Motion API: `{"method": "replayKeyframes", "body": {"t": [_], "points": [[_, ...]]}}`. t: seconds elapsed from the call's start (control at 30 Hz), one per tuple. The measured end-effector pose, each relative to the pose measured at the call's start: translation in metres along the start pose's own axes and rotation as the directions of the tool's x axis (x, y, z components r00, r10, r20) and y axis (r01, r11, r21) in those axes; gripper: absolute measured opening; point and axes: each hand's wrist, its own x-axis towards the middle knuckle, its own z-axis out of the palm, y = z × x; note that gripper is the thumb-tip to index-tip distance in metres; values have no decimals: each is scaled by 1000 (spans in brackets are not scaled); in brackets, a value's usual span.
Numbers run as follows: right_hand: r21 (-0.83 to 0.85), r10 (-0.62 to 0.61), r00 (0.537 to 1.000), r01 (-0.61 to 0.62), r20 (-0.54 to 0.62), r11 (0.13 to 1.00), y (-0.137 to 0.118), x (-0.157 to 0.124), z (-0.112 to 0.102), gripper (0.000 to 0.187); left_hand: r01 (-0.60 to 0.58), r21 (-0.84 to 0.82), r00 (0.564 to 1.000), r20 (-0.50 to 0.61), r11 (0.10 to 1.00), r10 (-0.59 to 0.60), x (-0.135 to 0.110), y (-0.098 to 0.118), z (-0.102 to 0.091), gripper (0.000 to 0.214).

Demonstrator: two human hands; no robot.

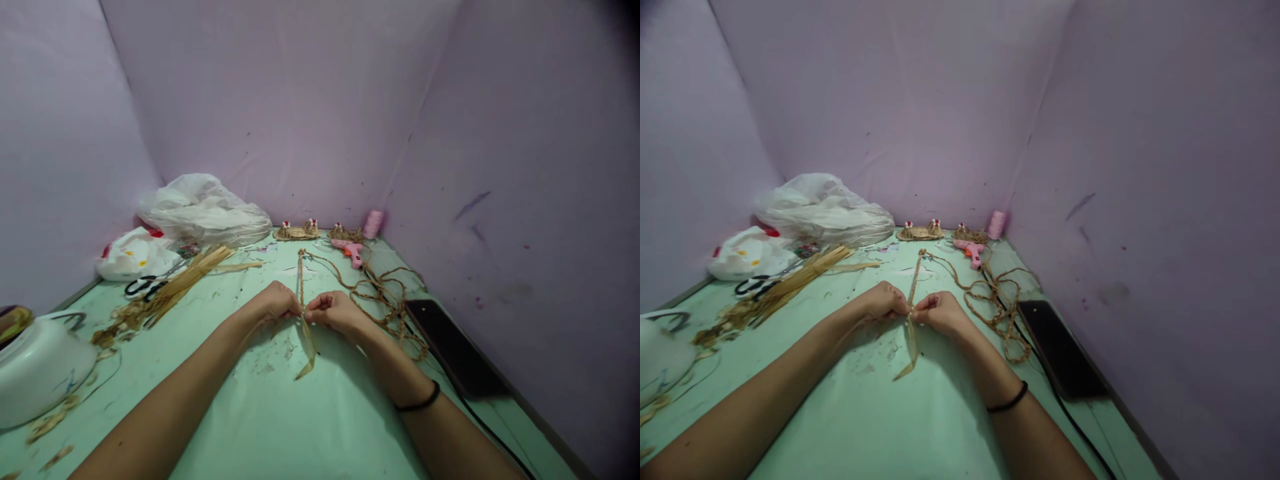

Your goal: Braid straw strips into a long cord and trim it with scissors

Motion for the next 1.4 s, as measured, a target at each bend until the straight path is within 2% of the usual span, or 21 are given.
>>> {"method": "replayKeyframes", "body": {"t": [0.1,0.2,0.33,0.43,0.5,0.57,0.63,0.67,0.77,0.87,0.93,0.97,1.03,1.1,1.13,1.17,1.23,1.27,1.4], "points": [[-21,66,996,-65,53,998,-8,-6,-13,10,-7,-26,997,77,1000,9,5,-7,-3,5],[-73,92,991,-85,94,994,-11,-10,-18,13,-12,-10,995,99,1000,13,8,-11,-5,7],[-163,118,993,-115,9,980,-11,-9,-15,13,-7,9,995,104,1000,6,5,-6,-3,5],[-250,70,996,-81,-55,965,-11,-9,-7,13,42,67,997,57,997,-46,-1,2,1,9],[-369,-42,996,9,-82,929,-11,-12,1,10,99,110,995,20,989,-102,-4,6,4,13],[-543,-207,973,122,-97,831,-11,-19,13,10,171,136,985,-1,976,-172,-4,7,6,15],[-716,-361,928,192,-90,671,-11,-28,26,16,198,119,980,-2,973,-199,-4,6,7,19],[-785,-394,916,190,-75,590,-10,-32,32,19,195,102,981,-4,976,-195,-3,5,7,21],[-888,-377,926,149,-30,435,-9,-40,43,22,134,39,991,18,990,-134,-1,0,5,21],[-900,-361,932,179,27,396,-7,-42,46,25,50,13,996,78,999,-51,2,-5,0,12],[-884,-378,925,196,25,423,-8,-39,41,22,22,31,992,121,999,-25,4,-7,-5,8],[-866,-390,921,186,-11,463,-9,-37,36,22,20,42,990,139,999,-25,5,-8,-7,9],[-771,-387,911,141,-145,621,-12,-31,24,33,28,49,984,172,998,-36,6,-7,-11,12],[-528,-276,917,89,-288,845,-16,-24,9,39,39,22,979,201,999,-42,6,-6,-14,15],[-349,-181,932,64,-313,935,-18,-20,3,38,47,7,976,214,999,-47,6,-6,-15,16],[-175,-72,949,18,-308,984,-20,-18,-1,34,52,-6,972,228,999,-49,6,-6,-16,18],[83,93,972,-77,-217,994,-22,-15,-4,23,55,-20,968,245,998,-48,6,-7,-17,19],[153,146,977,-122,-155,981,-23,-15,-2,18,54,-16,968,248,998,-48,7,-8,-17,19],[221,211,976,-218,53,951,-19,-18,14,9,31,7,970,242,1000,-32,9,-12,-15,16]]}}
